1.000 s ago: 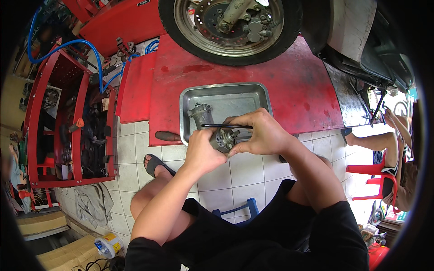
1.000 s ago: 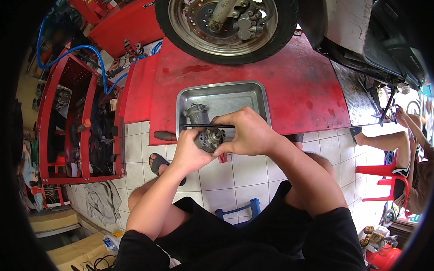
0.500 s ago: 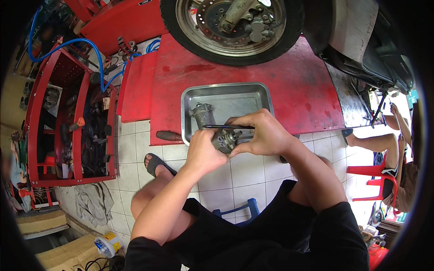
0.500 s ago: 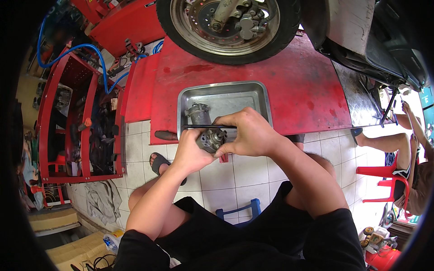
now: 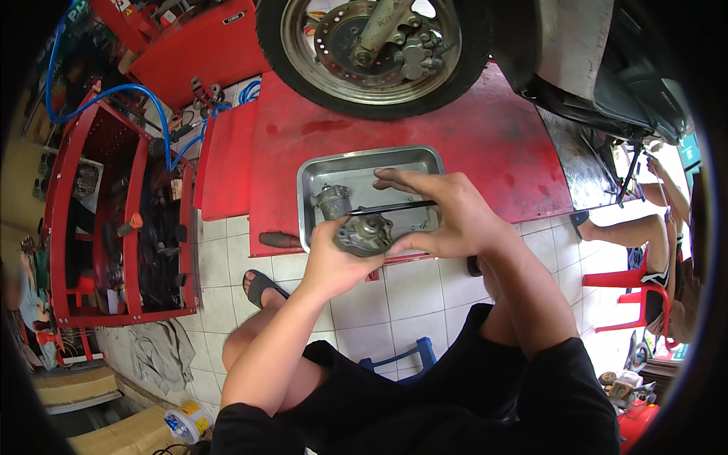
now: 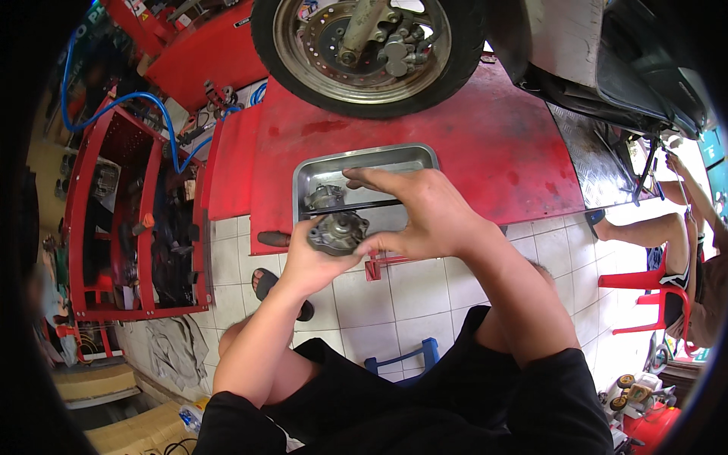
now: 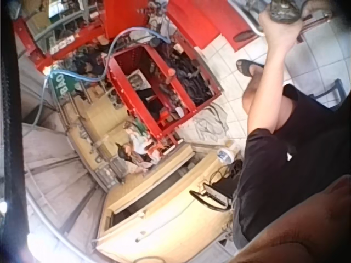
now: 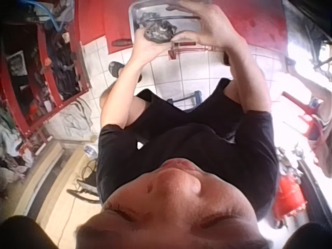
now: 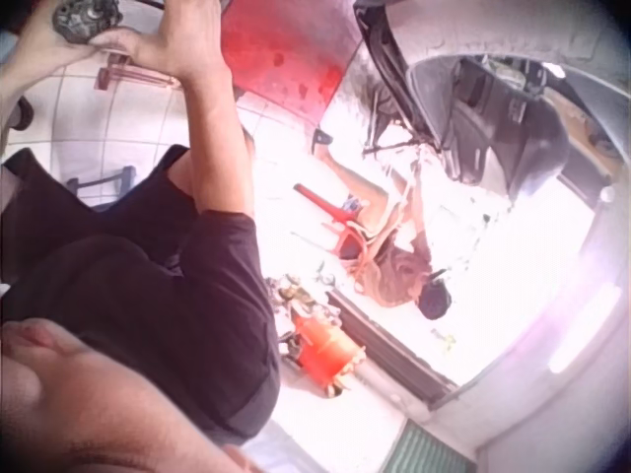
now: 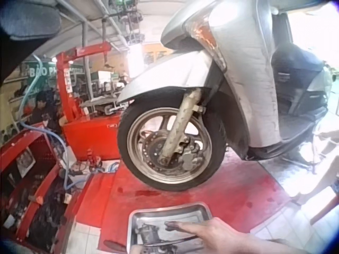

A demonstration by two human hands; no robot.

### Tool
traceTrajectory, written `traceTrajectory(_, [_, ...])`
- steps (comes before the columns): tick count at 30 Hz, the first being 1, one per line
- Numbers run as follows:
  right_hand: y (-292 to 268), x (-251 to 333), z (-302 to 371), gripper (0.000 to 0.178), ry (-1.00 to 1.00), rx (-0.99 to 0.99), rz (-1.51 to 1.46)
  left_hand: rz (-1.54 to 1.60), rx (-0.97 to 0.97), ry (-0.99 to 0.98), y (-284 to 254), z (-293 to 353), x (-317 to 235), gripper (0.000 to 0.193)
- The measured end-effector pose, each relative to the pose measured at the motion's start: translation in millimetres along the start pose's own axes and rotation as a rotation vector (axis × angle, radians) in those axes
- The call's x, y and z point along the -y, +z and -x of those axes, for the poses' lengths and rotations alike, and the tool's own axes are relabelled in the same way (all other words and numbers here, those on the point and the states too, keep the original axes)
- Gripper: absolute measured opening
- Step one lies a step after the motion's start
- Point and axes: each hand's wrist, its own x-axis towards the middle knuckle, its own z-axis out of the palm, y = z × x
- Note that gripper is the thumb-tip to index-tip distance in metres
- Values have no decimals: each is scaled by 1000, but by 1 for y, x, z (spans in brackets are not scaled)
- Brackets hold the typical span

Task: The person sits on a low stool and uses a screwdriver to disassemble a cylindrical motor component. They remove screws and internal parts, placing them into a metal tray. The person repeatedly inspects the component and uses the tool to pry or adjust internal mechanisms.

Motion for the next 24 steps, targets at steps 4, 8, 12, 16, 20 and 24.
traceTrajectory(4, [-15, 5, 3, 62, -7, 83, 90, 558, 138, -203, -9, 3, -15, 39])
traceTrajectory(8, [1, 9, 9, 48, -189, 58, 150, 861, 538, -359, -21, 6, 2, 46])
traceTrajectory(12, [10, 10, 6, 48, -451, 25, 254, 922, 752, -286, -16, 13, 12, 58])
traceTrajectory(16, [6, 19, 3, 43, -614, -21, 344, 824, 735, -304, -9, 12, -1, 73])
traceTrajectory(20, [7, 24, 2, 41, -623, 17, 389, 670, 783, -281, -6, 10, -6, 72])
traceTrajectory(24, [5, 15, 4, 42, -610, -3, 384, 922, 805, -303, -4, 12, -8, 55])
